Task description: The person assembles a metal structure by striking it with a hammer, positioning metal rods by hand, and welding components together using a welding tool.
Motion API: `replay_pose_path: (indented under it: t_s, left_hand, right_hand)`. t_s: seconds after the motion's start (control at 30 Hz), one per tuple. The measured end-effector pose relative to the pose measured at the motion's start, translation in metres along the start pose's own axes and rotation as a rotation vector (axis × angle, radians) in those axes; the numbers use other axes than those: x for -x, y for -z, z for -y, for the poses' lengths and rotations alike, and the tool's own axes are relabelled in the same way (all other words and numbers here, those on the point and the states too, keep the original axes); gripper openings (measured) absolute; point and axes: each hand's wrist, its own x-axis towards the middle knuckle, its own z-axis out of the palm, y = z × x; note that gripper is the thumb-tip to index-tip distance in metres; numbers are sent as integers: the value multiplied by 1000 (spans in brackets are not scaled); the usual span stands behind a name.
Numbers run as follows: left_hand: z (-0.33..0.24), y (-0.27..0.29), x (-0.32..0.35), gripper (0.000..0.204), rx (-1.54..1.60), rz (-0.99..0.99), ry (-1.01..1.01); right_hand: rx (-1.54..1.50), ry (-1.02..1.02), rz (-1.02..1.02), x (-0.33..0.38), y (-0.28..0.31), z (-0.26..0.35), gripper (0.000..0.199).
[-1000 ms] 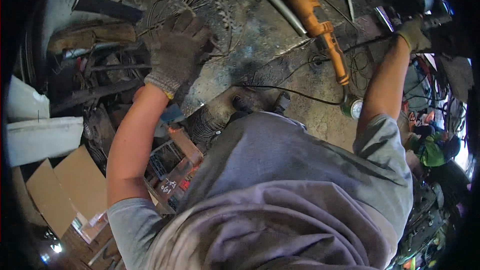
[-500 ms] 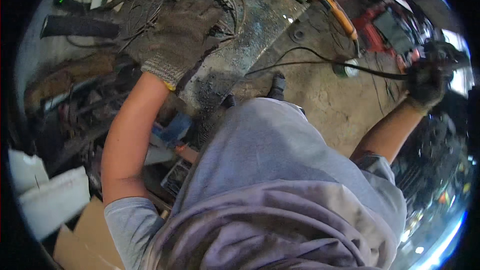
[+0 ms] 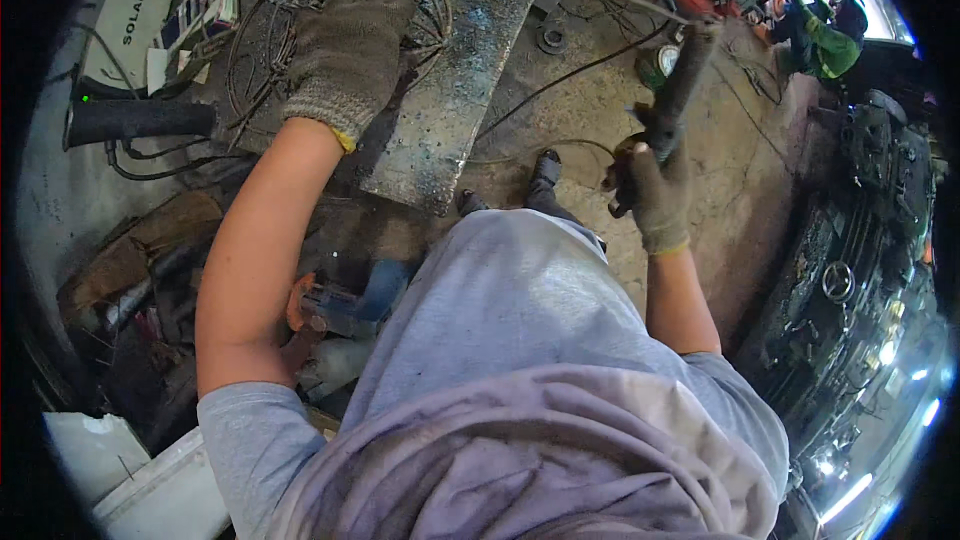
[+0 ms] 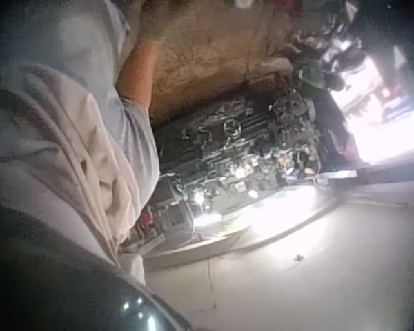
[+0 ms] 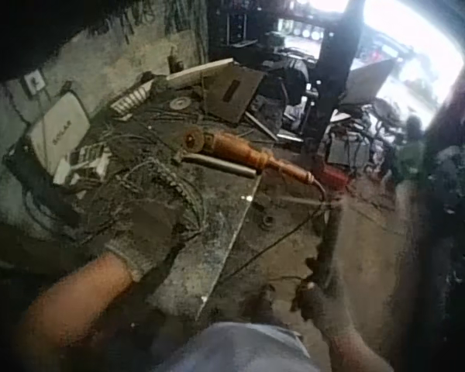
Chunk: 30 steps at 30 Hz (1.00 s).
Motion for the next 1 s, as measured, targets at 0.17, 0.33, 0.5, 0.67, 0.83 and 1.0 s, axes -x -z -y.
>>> replay_pose_path:
  t_s: [0.17, 0.33, 0.5, 0.67, 0.83, 1.0]
  left_hand:
    - [-2, -4, 1, 60, -41, 33, 5]
    - [2, -8, -2, 62, -24, -1, -30]
    - [1, -10, 0, 64, -35, -18, -23]
    - [3, -12, -2, 64, -40, -15, -13]
    - [1, -7, -3, 66, -48, 50, 6]
    - [4, -13, -1, 66, -118, -13, -45]
  right_hand:
    - [98, -17, 55, 10, -23, -52, 54]
    - [256, -1, 72, 14, -46, -58, 49]
    - [355, -8, 142, 6, -65, -40, 54]
    - [364, -2, 171, -1, -79, -46, 58]
    - [389, 17, 128, 0, -86, -52, 54]
    - [463, 57, 78, -2, -92, -56, 47]
